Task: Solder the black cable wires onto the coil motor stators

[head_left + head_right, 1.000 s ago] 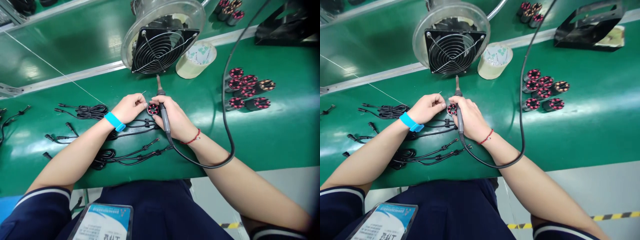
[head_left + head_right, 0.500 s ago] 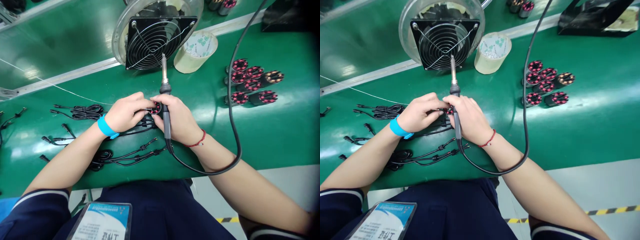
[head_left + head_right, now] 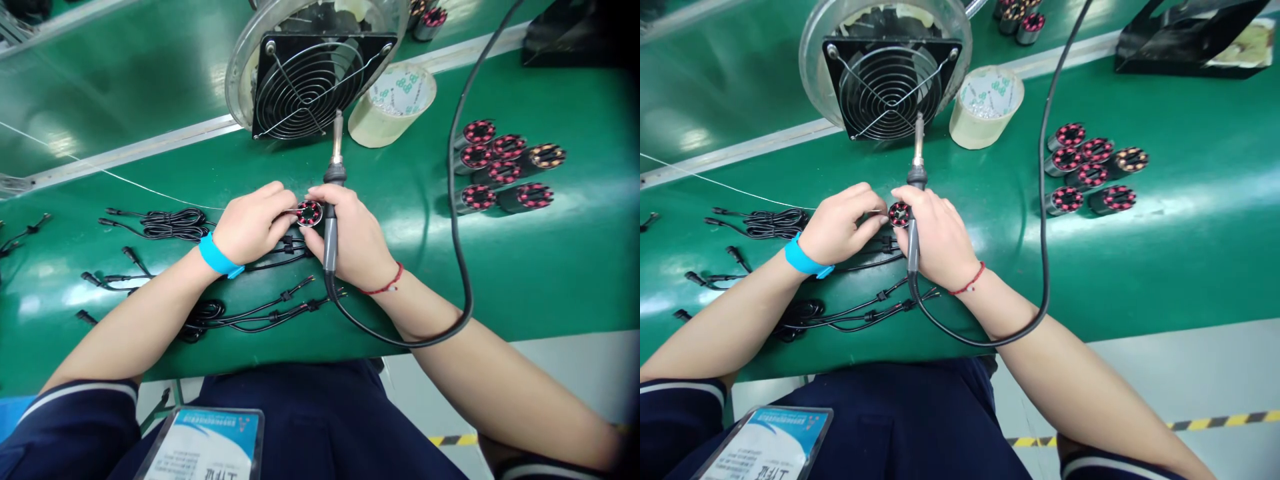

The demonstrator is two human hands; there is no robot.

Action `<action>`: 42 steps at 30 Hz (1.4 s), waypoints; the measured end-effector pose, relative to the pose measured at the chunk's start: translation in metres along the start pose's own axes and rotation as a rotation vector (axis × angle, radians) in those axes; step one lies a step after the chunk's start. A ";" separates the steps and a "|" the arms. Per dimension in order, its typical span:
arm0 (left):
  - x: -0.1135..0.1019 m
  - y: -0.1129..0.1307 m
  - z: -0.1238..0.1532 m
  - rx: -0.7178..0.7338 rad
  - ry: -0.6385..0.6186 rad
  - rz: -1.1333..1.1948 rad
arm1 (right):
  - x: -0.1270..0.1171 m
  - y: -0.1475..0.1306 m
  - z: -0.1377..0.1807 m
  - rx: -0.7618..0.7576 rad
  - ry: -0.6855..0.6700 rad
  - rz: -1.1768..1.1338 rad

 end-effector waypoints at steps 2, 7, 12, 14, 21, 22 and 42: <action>0.003 -0.004 -0.002 -0.051 -0.007 0.028 | 0.003 0.006 0.000 0.065 -0.020 0.003; 0.014 -0.012 -0.006 -0.142 -0.045 0.132 | 0.004 0.016 -0.002 0.125 -0.106 -0.062; 0.015 -0.020 -0.010 -0.187 0.033 0.366 | 0.004 0.020 -0.002 0.136 -0.165 -0.184; 0.012 -0.028 -0.011 -0.247 0.126 0.466 | 0.004 0.023 -0.001 0.163 -0.147 -0.213; 0.003 -0.024 -0.005 -0.156 0.231 0.673 | -0.001 0.030 0.002 0.267 0.088 -0.466; 0.003 -0.018 -0.004 -0.113 0.195 0.632 | 0.000 0.030 0.002 0.275 0.101 -0.500; 0.003 -0.007 -0.005 0.008 0.091 0.358 | 0.001 0.016 0.000 0.037 -0.139 -0.124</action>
Point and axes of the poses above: each hand's wrist, its own z-axis away from the middle knuckle, its own x-axis out of the palm, y = z × x, the point moved 6 cm from there along -z, towards the middle knuckle, and after that the axes turned 1 degree about -x, right-handed, at the moved point
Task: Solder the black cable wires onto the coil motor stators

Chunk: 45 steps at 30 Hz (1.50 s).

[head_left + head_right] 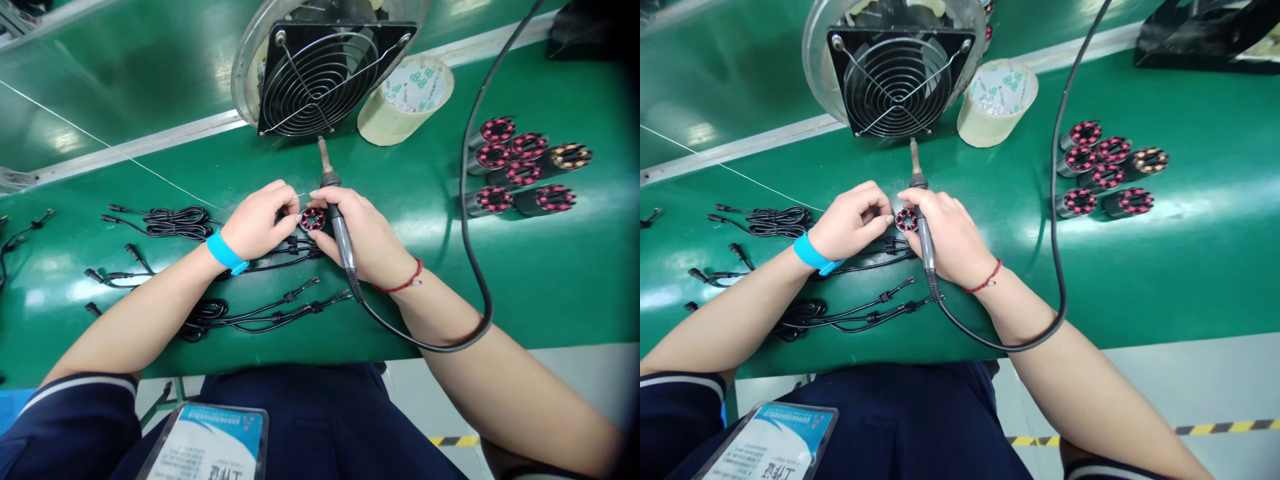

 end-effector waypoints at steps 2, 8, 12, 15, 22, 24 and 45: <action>-0.006 -0.003 -0.001 -0.026 0.036 -0.029 | -0.001 -0.003 0.000 -0.032 -0.004 0.042; -0.008 -0.017 -0.001 -0.179 -0.010 0.041 | -0.002 -0.004 0.000 -0.056 -0.044 0.033; 0.005 -0.016 0.000 -0.174 -0.172 0.070 | -0.001 -0.004 0.000 -0.056 -0.014 0.050; 0.009 -0.017 -0.002 -0.201 -0.158 0.151 | 0.001 -0.006 0.000 -0.066 -0.007 0.055; 0.003 -0.026 -0.007 -0.278 0.013 0.210 | 0.002 -0.005 0.000 -0.051 -0.015 0.004; 0.006 -0.023 -0.009 -0.234 -0.020 0.160 | 0.002 -0.005 0.000 -0.042 -0.019 -0.007; 0.007 -0.003 0.007 -0.226 -0.322 0.080 | -0.022 0.001 0.000 0.085 0.145 -0.195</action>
Point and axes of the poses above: each hand's wrist, its own z-axis away from the middle knuckle, its own x-axis out of the palm, y = z × x, the point moved 6 cm from there along -z, towards the middle knuckle, and after that the axes turned 1 degree about -x, right-handed, at the moved point
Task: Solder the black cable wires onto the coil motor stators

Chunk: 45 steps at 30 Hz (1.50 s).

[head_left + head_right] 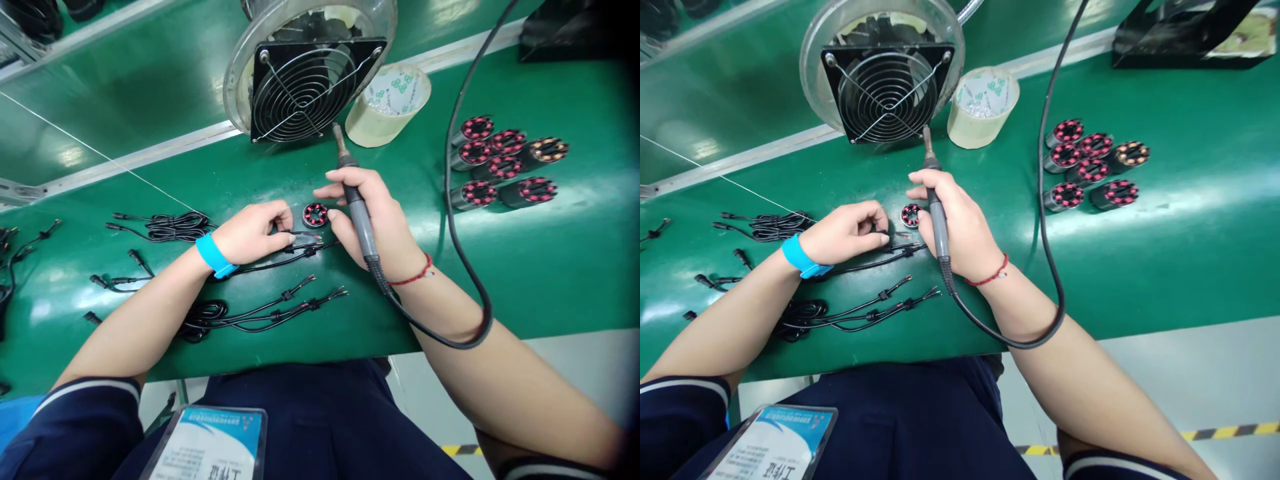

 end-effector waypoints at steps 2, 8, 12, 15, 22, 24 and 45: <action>-0.006 -0.004 -0.001 -0.023 0.059 0.179 | 0.000 0.000 0.001 0.028 0.063 -0.095; -0.013 -0.009 0.000 0.005 0.086 0.347 | 0.009 0.003 0.003 0.140 0.133 -0.250; -0.011 -0.006 0.002 0.066 0.005 0.301 | 0.012 0.001 0.002 0.147 0.117 -0.288; -0.008 -0.003 0.003 0.105 -0.060 0.260 | 0.014 -0.002 0.001 0.137 0.090 -0.324; -0.007 0.003 0.003 0.181 -0.013 0.131 | 0.017 -0.002 0.001 0.164 0.043 -0.357; -0.009 0.008 0.005 0.232 0.062 0.118 | 0.017 -0.002 0.001 0.167 0.037 -0.373; 0.009 0.022 0.003 0.250 -0.066 -0.014 | 0.013 -0.020 0.004 -0.053 0.069 -0.363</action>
Point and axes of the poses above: each hand's wrist, its own z-axis away from the middle knuckle, its own x-axis out of the palm, y = z × x, the point moved 6 cm from there along -z, towards the middle knuckle, and after that the axes turned 1 degree about -x, right-handed, at the moved point
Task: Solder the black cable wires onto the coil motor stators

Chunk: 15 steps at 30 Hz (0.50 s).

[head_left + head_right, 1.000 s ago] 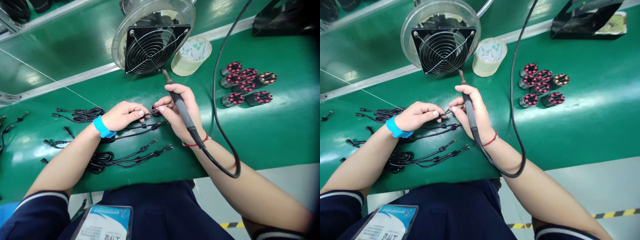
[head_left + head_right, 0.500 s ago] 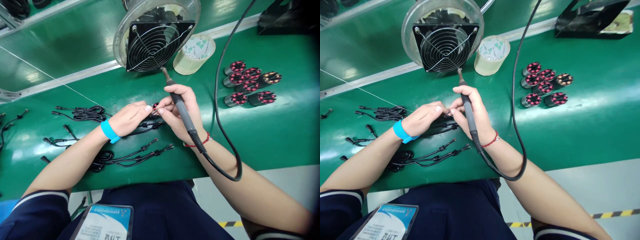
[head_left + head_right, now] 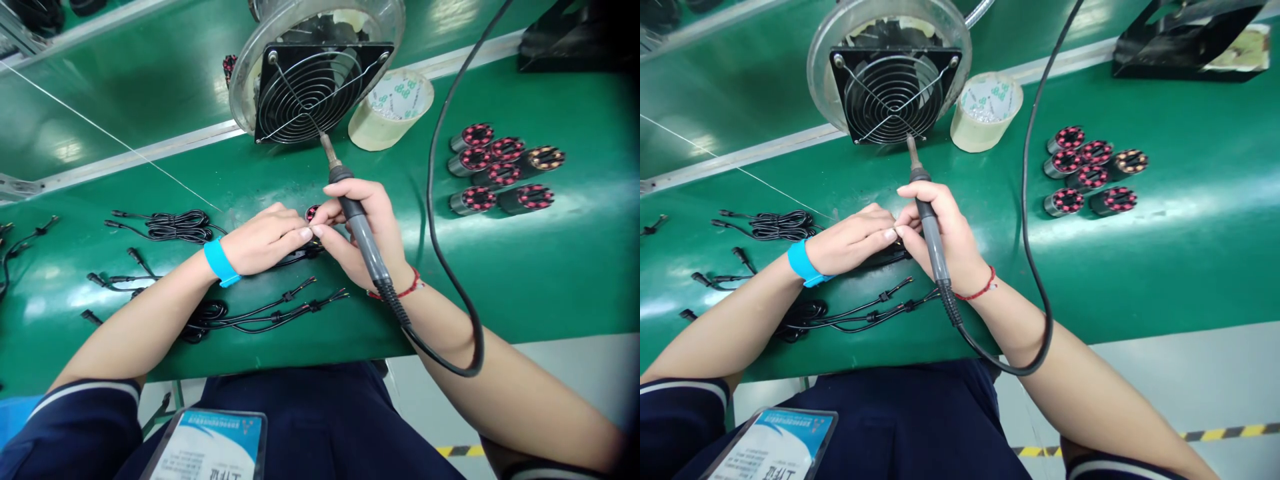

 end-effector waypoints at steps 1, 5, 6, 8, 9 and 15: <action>-0.001 -0.001 0.000 -0.038 0.008 0.079 | 0.000 -0.001 0.000 -0.016 0.014 0.004; 0.001 -0.009 0.001 -0.267 0.067 0.524 | -0.001 -0.002 0.001 -0.030 0.075 0.008; 0.001 -0.010 0.001 -0.302 0.094 0.576 | 0.000 -0.001 0.001 -0.014 0.081 0.007; -0.001 -0.013 0.001 -0.341 0.157 0.571 | 0.001 0.002 0.002 0.024 0.073 0.029; -0.003 -0.014 0.000 -0.344 0.195 0.532 | 0.002 0.004 0.003 0.041 0.063 0.058; -0.012 -0.033 -0.001 -0.378 0.354 0.367 | -0.009 0.012 0.003 0.046 0.114 0.239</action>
Point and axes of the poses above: each hand's wrist, its own z-axis away from the middle knuckle, its own x-axis out of the palm, y = z × x, the point moved 6 cm from there along -z, towards the middle knuckle, and after that the axes turned 1 degree about -x, right-handed, at the moved point
